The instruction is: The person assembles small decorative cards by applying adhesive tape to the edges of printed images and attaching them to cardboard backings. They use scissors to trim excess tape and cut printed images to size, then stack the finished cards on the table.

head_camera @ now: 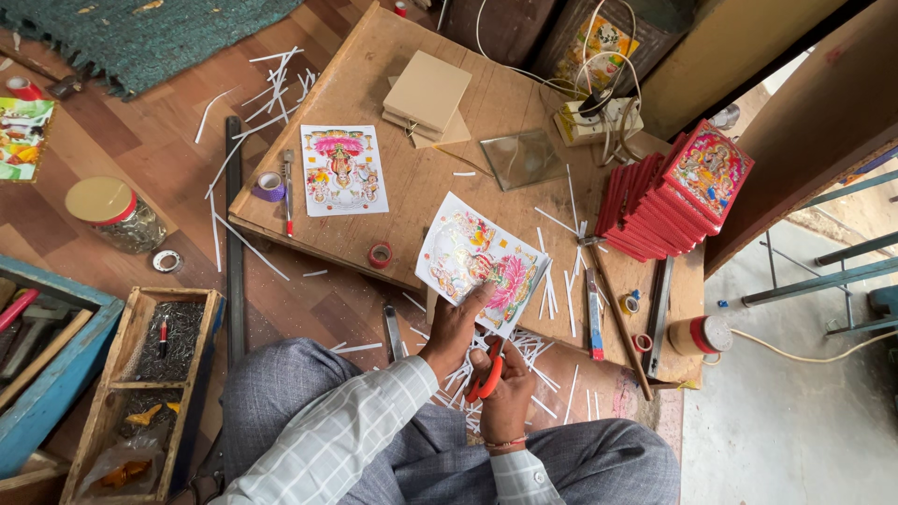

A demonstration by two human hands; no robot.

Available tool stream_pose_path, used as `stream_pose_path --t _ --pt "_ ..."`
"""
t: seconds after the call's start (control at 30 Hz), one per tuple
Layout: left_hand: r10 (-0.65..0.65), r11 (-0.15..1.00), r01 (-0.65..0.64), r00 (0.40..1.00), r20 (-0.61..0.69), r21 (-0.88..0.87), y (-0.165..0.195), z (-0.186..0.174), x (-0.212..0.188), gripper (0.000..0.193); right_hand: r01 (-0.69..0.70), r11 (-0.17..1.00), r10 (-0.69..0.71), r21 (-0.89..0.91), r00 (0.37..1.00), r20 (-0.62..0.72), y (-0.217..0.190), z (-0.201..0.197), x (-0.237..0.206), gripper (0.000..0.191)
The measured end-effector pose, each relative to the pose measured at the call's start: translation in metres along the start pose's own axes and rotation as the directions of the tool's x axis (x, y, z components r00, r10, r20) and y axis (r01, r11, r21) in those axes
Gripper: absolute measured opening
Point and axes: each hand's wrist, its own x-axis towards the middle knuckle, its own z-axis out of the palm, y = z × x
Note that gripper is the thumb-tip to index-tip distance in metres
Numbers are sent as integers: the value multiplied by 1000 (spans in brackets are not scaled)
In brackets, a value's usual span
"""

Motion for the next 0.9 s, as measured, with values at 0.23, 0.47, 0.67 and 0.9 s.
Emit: stream_pose_path --t 0.23,0.47,0.67,0.9 --pt "9 999 -7 999 31 -34 -4 0 0 41 -17 1000 18 13 1000 -11 6 -2 -3 48" --pt "16 999 -19 998 67 34 -4 -1 -2 38 -8 1000 9 26 1000 -22 5 -11 5 43" --pt "-13 1000 13 999 51 6 3 -1 4 37 1 999 -2 54 1000 10 1 -13 -4 60" --pt "-10 1000 10 1000 -21 -14 21 -8 13 31 -77 997 75 13 992 103 -5 -6 -18 65"
